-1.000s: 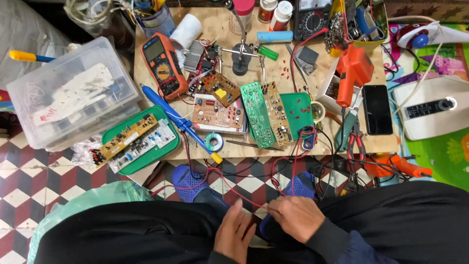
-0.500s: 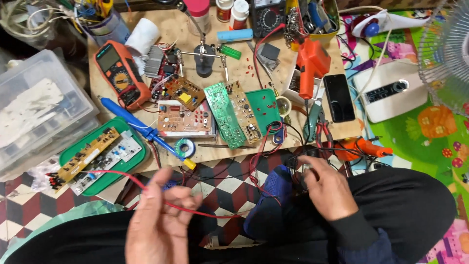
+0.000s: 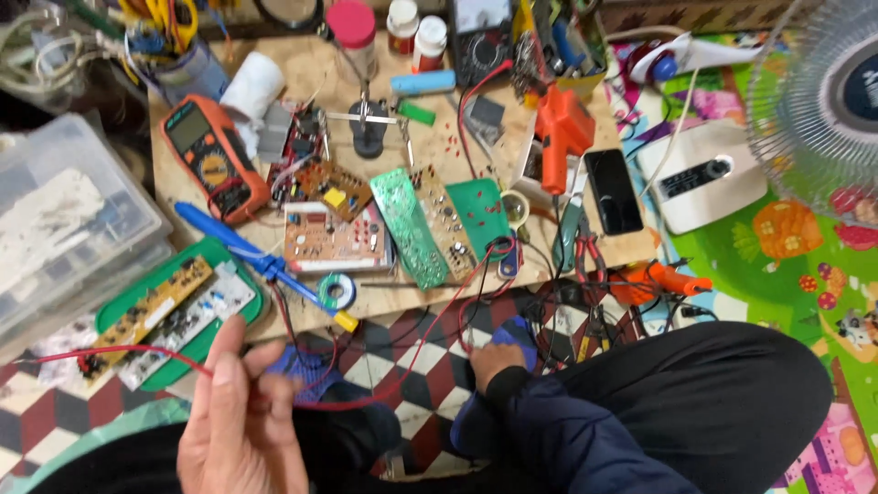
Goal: The person compares multiple electronic circuit boards and uses multimeter probes to inspect components on a cluttered workbench.
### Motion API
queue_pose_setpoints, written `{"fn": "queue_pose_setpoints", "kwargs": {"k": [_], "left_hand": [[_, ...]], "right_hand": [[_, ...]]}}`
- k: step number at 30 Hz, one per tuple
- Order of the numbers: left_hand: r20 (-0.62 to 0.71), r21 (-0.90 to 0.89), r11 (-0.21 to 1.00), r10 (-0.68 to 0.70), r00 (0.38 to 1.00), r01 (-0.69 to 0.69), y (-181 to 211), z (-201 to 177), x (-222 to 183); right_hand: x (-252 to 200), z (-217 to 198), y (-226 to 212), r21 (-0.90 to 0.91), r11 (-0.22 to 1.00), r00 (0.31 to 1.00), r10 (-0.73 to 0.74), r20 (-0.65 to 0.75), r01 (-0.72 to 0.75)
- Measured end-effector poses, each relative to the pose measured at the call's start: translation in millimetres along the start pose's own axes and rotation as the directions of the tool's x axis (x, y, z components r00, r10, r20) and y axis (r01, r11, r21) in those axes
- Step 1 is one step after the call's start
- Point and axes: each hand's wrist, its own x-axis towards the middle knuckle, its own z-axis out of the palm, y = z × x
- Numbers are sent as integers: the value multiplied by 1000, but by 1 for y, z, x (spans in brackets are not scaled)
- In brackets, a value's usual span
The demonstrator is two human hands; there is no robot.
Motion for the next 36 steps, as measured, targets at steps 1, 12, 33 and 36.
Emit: {"fn": "queue_pose_setpoints", "kwargs": {"k": [1,12,33,36], "left_hand": [[-13,30,999,19,1000,-19,-2,-4,1],[256,-118,969,-182,949,217,6,-36,20],[143,501,846,-288,947,182,-49,34,-23],[235,595,784,-382,894,179,-72,34,-30]], "right_hand": [[12,12,0,-49,999,1000,-14,-8,14],[-13,0,9,99,995,994,18,-104,-8],[-142,-152,6,832,-553,991,-126,-35,-41],[-153,-157,7,767,-641,989,-120,-84,-13]]}}
